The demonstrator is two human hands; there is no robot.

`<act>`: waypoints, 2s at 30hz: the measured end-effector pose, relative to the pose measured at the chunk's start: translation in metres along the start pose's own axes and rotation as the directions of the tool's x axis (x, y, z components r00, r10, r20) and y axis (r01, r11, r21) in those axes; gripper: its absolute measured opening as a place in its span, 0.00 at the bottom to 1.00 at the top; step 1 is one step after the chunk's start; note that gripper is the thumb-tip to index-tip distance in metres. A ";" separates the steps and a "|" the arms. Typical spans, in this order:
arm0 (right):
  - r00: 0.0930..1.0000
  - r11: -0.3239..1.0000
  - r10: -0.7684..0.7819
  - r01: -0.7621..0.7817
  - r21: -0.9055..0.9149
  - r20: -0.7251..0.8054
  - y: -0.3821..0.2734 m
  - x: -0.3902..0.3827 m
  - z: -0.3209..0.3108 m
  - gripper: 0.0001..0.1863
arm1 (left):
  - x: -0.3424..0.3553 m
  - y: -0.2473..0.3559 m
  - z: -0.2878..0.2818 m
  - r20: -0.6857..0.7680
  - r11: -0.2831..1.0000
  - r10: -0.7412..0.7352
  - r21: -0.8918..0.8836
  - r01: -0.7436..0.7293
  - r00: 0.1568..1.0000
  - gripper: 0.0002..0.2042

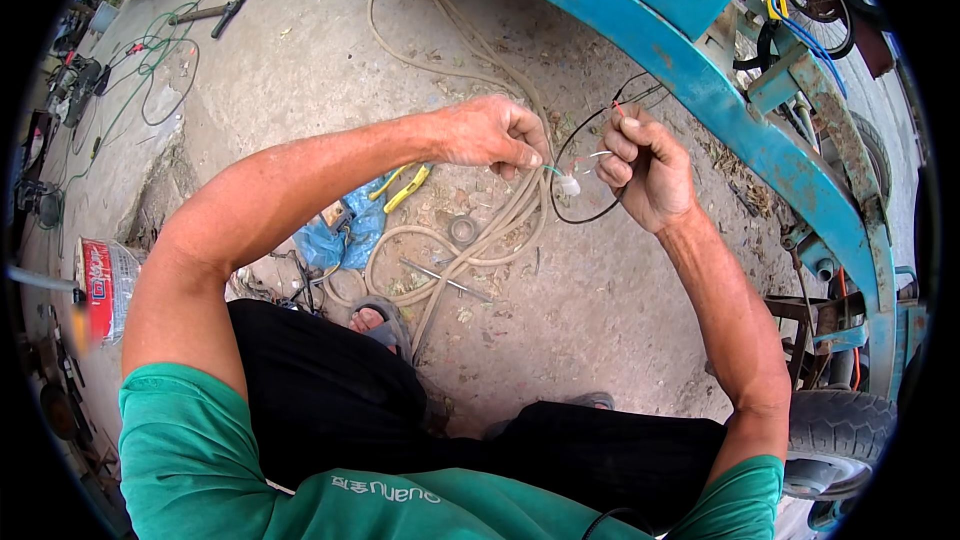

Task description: The person works on the wiring of a teal three-wheeled vehicle, stripping and twisting wires, then inspects a tire before returning to the wiring.

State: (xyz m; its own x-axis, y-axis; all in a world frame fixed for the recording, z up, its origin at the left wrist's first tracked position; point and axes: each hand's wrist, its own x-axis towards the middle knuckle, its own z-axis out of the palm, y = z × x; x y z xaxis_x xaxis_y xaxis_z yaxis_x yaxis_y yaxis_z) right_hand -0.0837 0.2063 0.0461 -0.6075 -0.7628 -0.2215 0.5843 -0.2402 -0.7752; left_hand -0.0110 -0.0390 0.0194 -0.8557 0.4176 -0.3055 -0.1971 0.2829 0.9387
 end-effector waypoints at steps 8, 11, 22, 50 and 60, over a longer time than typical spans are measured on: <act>1.000 1.000 0.007 -0.007 0.023 -0.013 -0.001 0.000 0.000 0.06 | 0.004 -0.002 -0.001 -0.014 1.000 0.000 -0.019 0.000 1.000 0.09; 1.000 1.000 0.007 -0.006 0.025 -0.018 0.000 0.001 0.001 0.07 | 0.004 -0.004 -0.005 -0.049 1.000 0.000 0.009 0.001 0.999 0.11; 0.997 0.999 -0.044 0.042 -0.027 -0.066 0.008 0.007 0.001 0.07 | -0.028 0.008 -0.038 -0.279 0.993 0.004 0.114 0.029 0.960 0.20; 0.999 0.998 0.033 -0.033 0.051 0.014 0.015 0.007 0.007 0.07 | 0.001 0.006 0.028 -0.282 0.937 0.292 0.275 -0.215 0.914 0.14; 0.996 0.992 -0.002 -0.008 -0.123 -0.084 0.018 0.008 0.005 0.05 | -0.009 0.011 0.013 -0.290 0.831 0.430 0.497 -0.250 0.855 0.11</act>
State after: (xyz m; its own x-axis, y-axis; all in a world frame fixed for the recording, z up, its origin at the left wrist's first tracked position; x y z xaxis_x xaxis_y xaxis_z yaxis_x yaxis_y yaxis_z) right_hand -0.0749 0.1929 0.0332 -0.6519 -0.7090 -0.2690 0.5185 -0.1579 -0.8404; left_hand 0.0012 -0.0282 0.0307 -0.9551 0.2284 0.1887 0.2874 0.5596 0.7773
